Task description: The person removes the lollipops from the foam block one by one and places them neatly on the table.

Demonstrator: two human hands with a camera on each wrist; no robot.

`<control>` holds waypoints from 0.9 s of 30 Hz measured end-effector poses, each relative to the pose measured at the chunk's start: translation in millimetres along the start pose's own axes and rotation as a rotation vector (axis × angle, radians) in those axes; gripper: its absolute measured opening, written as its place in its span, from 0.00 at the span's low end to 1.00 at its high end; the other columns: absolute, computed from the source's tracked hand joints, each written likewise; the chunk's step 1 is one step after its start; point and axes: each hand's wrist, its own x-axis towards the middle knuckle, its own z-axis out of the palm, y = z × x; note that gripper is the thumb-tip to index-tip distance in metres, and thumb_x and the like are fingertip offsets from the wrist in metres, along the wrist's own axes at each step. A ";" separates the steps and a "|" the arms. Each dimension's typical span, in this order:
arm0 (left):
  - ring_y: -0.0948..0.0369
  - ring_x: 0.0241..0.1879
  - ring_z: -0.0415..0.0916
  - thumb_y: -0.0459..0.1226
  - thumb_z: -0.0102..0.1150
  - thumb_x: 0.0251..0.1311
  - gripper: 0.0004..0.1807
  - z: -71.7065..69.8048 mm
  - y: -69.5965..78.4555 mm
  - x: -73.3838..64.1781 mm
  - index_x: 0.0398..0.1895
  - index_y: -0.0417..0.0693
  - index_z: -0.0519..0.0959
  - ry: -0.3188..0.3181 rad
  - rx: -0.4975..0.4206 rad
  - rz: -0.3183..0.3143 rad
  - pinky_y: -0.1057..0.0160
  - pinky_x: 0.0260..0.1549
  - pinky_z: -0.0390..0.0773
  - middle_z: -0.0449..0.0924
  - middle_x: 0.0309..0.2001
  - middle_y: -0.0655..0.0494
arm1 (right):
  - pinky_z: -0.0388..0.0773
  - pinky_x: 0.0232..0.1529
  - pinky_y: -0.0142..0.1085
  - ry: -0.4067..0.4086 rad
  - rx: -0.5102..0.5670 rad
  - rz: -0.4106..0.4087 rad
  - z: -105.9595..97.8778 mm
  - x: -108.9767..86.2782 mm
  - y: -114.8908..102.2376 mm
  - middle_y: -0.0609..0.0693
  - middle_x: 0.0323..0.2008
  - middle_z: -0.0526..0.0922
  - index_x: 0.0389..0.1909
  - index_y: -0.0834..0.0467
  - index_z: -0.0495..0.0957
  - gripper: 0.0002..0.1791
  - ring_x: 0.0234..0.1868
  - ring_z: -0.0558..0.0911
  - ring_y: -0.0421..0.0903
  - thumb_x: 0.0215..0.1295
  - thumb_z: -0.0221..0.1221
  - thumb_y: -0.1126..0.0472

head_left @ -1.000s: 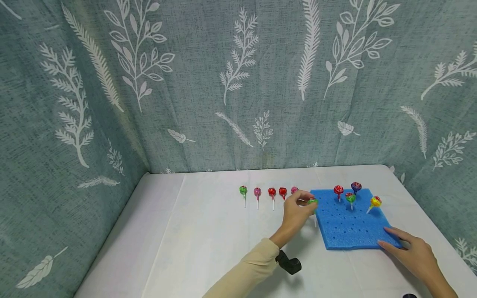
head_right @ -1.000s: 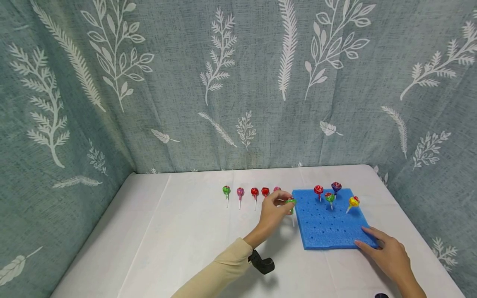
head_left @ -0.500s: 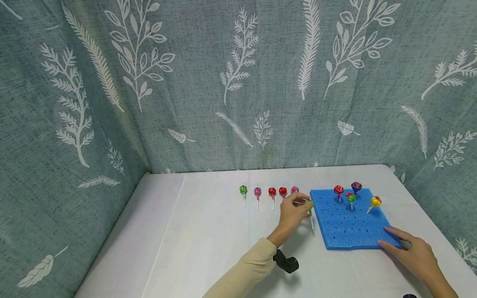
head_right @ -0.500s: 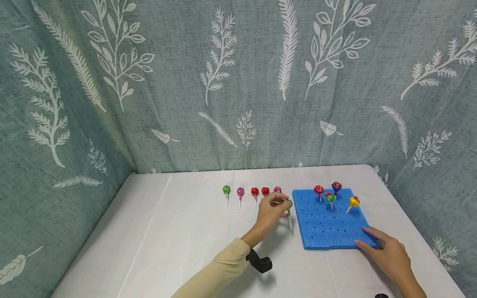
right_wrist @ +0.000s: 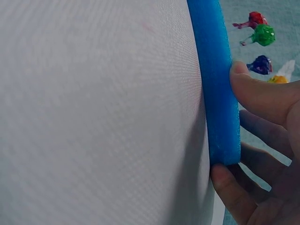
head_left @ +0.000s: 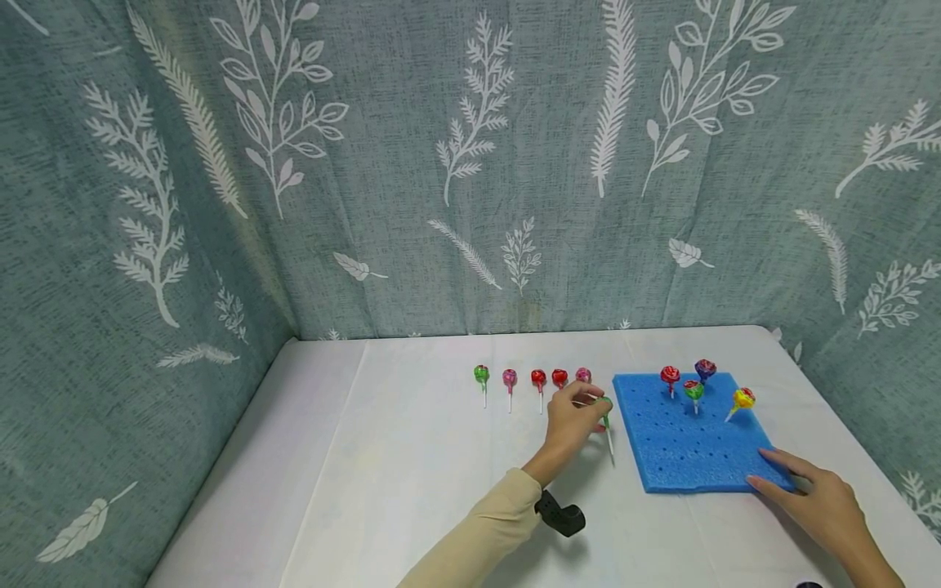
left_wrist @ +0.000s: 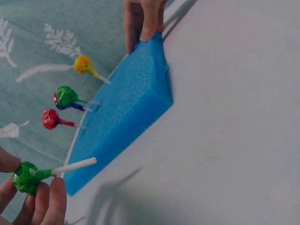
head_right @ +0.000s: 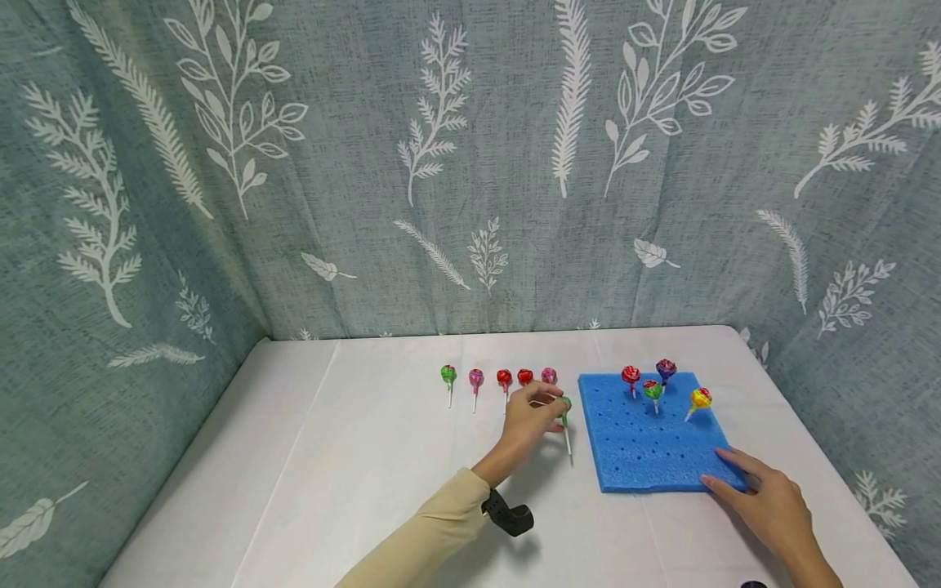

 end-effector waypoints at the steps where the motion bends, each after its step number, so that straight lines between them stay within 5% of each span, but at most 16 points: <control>1: 0.64 0.27 0.74 0.31 0.65 0.50 0.10 -0.2 0.0 -0.1 0.36 0.36 0.81 0.002 0.004 -0.007 0.63 0.23 0.81 0.75 0.30 0.53 | 0.64 0.47 0.68 0.002 0.000 -0.003 -0.1 -0.2 0.1 0.77 0.59 0.62 0.61 0.69 0.67 0.44 0.57 0.61 0.78 0.58 0.59 0.36; 27: 0.63 0.19 0.73 0.33 0.62 0.55 0.07 -5.0 -5.8 -0.6 0.37 0.40 0.82 -0.027 0.221 -0.125 0.67 0.20 0.77 0.72 0.27 0.57 | 0.65 0.46 0.68 0.064 -0.006 -0.029 2.5 -1.5 -0.8 0.77 0.57 0.64 0.59 0.70 0.69 0.42 0.55 0.63 0.77 0.57 0.61 0.38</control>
